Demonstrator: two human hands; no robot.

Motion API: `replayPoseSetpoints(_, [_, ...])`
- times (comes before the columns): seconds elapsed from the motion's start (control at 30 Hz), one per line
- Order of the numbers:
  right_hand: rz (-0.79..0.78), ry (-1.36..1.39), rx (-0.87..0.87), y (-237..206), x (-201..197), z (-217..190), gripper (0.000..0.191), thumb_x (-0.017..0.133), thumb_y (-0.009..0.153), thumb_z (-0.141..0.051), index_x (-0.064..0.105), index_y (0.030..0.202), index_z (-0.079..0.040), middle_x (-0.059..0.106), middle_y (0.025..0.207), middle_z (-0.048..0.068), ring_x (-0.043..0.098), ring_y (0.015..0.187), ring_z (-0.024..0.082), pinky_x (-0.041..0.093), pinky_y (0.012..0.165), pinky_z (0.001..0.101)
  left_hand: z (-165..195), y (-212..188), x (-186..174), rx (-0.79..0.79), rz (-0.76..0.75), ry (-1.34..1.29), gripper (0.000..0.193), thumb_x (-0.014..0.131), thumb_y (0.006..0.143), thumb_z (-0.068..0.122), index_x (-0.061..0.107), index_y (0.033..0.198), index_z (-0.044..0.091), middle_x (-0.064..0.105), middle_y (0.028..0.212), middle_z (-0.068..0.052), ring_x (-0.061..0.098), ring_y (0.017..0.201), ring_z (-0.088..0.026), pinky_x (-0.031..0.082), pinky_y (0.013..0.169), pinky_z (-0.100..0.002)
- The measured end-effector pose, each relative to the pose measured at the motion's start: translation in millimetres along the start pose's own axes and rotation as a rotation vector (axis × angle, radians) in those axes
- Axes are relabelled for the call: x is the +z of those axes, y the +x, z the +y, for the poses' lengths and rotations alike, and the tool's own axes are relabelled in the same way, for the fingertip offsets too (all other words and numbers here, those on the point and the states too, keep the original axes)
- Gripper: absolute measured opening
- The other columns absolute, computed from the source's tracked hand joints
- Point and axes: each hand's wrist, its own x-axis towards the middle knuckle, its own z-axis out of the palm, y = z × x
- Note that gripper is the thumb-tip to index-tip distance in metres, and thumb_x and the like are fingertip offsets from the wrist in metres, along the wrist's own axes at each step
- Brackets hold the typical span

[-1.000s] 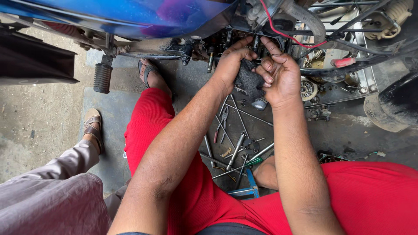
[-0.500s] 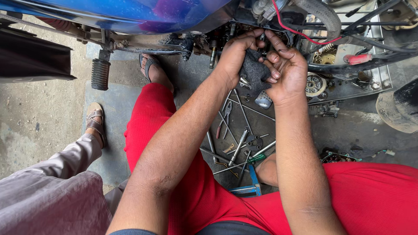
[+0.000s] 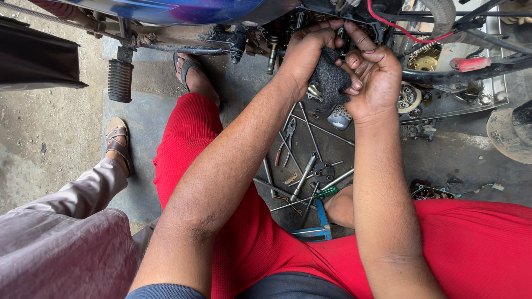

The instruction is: The person sits on the ground and works on a motorcycle engine using a T-handle wrench and a rag. They loosen and tighten bolts, wipe engine parts, and handle a flexible hose near the engine.

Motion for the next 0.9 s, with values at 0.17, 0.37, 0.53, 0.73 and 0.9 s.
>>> replayPoseSetpoints(0.17, [0.015, -0.011, 0.007, -1, -1, -1, 0.058, 0.049, 0.092, -0.022, 0.064, 0.144, 0.0, 0.063, 0.076, 0.001, 0.062, 0.072, 0.014, 0.039, 0.046, 0.0192, -6, 1, -1, 0.033, 0.041, 0.045, 0.036, 0.059, 0.086, 0.005, 0.07, 0.119, -0.002, 0.067, 0.084, -0.007, 0.062, 0.073, -0.016, 0.057, 0.067, -0.031])
replayPoseSetpoints(0.37, [0.063, -0.113, -0.075, 3, 0, 7, 0.061, 0.047, 0.092, -0.021, 0.062, 0.147, 0.003, 0.067, 0.082, 0.003, 0.064, 0.077, 0.013, 0.041, 0.051, 0.0186, -11, 3, -4, 0.121, 0.094, 0.181, 0.036, 0.059, 0.09, 0.01, 0.071, 0.121, 0.0, 0.071, 0.087, -0.006, 0.066, 0.084, -0.015, 0.056, 0.084, -0.03])
replayPoseSetpoints(0.53, [-0.042, -0.218, -0.097, 4, -1, 13, 0.066, 0.049, 0.092, -0.019, 0.055, 0.155, -0.002, 0.064, 0.085, 0.004, 0.058, 0.068, 0.007, 0.035, 0.042, 0.0198, -11, 1, -6, 0.082, 0.06, 0.162, 0.04, 0.057, 0.089, 0.01, 0.07, 0.126, 0.001, 0.069, 0.083, -0.005, 0.065, 0.08, -0.014, 0.055, 0.082, -0.033])
replayPoseSetpoints(0.73, [0.016, -0.521, -0.16, 4, 1, 13, 0.067, 0.047, 0.092, -0.015, 0.047, 0.157, 0.0, 0.073, 0.11, 0.007, 0.052, 0.058, 0.005, 0.036, 0.042, 0.0199, -10, -5, 2, 0.135, 0.08, 0.307, 0.048, 0.059, 0.086, 0.007, 0.069, 0.134, 0.002, 0.072, 0.085, -0.005, 0.066, 0.082, -0.012, 0.054, 0.088, -0.029])
replayPoseSetpoints(0.9, [-0.003, -0.553, -0.2, 5, -2, 16, 0.065, 0.046, 0.096, -0.011, 0.045, 0.159, 0.0, 0.064, 0.113, 0.01, 0.048, 0.056, 0.005, 0.034, 0.042, 0.0198, -10, -9, 3, 0.132, 0.122, 0.443, 0.053, 0.06, 0.082, 0.007, 0.069, 0.134, 0.01, 0.077, 0.089, -0.003, 0.068, 0.083, -0.009, 0.055, 0.089, -0.028])
